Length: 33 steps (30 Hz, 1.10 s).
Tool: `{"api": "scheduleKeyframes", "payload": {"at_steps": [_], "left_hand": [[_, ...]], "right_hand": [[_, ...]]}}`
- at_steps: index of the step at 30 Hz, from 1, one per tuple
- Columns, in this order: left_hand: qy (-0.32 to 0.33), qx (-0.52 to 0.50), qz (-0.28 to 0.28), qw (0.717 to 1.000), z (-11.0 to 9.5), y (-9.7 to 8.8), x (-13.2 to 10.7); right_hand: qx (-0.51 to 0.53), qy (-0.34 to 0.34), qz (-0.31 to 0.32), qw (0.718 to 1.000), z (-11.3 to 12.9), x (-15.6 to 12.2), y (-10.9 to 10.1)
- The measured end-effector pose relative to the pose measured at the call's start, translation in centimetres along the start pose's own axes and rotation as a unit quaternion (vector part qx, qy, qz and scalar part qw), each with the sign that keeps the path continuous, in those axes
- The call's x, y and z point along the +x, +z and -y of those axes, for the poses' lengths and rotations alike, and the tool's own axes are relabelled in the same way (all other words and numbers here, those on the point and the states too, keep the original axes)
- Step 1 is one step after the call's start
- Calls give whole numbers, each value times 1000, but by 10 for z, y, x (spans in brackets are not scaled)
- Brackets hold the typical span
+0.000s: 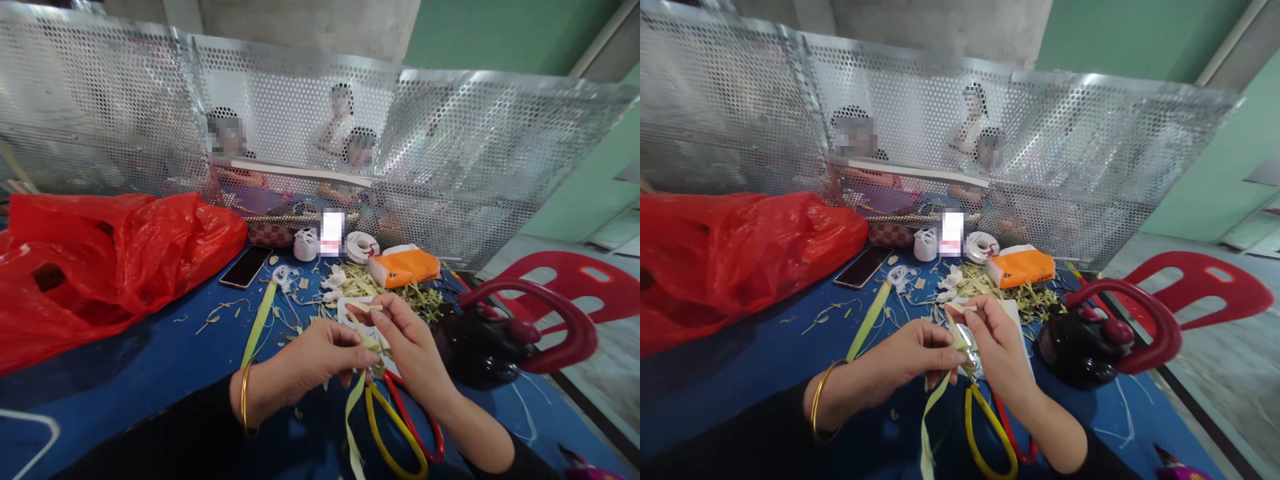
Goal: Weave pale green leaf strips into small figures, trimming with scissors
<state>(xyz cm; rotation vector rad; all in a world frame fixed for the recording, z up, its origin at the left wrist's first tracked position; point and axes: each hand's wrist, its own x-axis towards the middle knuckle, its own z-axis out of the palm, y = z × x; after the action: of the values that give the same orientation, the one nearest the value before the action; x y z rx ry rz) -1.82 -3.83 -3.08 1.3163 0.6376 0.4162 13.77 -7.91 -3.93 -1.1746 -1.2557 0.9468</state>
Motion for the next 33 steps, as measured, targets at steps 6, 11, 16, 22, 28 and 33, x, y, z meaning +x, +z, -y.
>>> {"api": "scheduleKeyframes", "payload": {"at_steps": [6, 11, 16, 22, 28, 33], "left_hand": [[-12, 1, 2, 1000, 4, 2, 1], [12, -68, -65, 996, 0, 2, 2], [16, -78, -90, 993, -7, -3, -1], [3, -69, -97, 993, -8, -1, -1], [-13, -86, -129, 988, -11, 2, 0], [-16, -148, -164, 975, -8, 1, 2]], "right_hand": [[-48, -30, 25, 998, 0, 0, 2], [-69, -38, 64, 995, 12, 6, -10], [-231, -78, 91, 965, 16, 11, -26], [-279, -122, 29, 952, 12, 11, -24], [-329, -156, -10, 931, 3, 11, -22], [-389, -311, -110, 860, 19, -4, -20]]}}
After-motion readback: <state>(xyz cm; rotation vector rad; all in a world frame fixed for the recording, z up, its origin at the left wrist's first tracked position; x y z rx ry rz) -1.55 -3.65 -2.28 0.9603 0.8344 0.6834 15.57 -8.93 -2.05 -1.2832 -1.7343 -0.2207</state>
